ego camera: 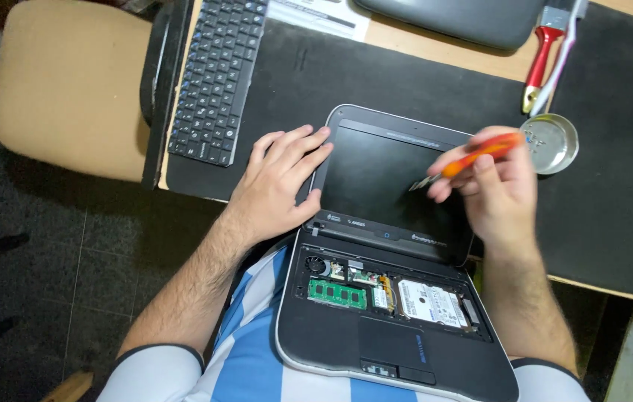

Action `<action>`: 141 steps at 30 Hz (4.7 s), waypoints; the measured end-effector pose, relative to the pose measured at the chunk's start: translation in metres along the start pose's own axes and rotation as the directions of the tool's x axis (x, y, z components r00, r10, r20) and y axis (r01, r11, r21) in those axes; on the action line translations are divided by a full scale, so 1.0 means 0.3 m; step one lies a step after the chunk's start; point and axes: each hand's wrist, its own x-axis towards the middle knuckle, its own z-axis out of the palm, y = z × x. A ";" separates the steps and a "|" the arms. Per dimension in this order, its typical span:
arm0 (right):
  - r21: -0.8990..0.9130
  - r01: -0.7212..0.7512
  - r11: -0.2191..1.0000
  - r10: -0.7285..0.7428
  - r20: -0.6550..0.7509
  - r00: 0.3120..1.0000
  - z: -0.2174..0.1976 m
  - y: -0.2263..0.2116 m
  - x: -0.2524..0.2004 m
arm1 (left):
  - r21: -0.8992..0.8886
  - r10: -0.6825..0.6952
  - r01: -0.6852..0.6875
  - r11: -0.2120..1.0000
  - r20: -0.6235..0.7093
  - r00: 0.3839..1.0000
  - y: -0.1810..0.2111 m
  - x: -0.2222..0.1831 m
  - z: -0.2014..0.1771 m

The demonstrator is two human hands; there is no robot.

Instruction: Removing the keyboard and internal screws from a small laptop for repair

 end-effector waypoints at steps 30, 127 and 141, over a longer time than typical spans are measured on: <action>-0.406 0.045 0.913 -0.042 0.016 0.999 0.050 -0.155 0.164 | 0.052 0.033 -0.021 0.998 -0.247 0.968 -0.003 0.132 0.020; -0.777 0.102 0.621 0.325 0.373 0.869 0.457 -0.078 0.625 | -0.014 -0.044 0.042 0.999 -0.152 0.987 -0.011 0.117 0.009; -0.644 0.107 0.758 0.126 0.306 0.944 0.378 -0.027 0.606 | -0.019 -0.048 0.046 0.999 -0.134 0.990 -0.010 0.120 0.008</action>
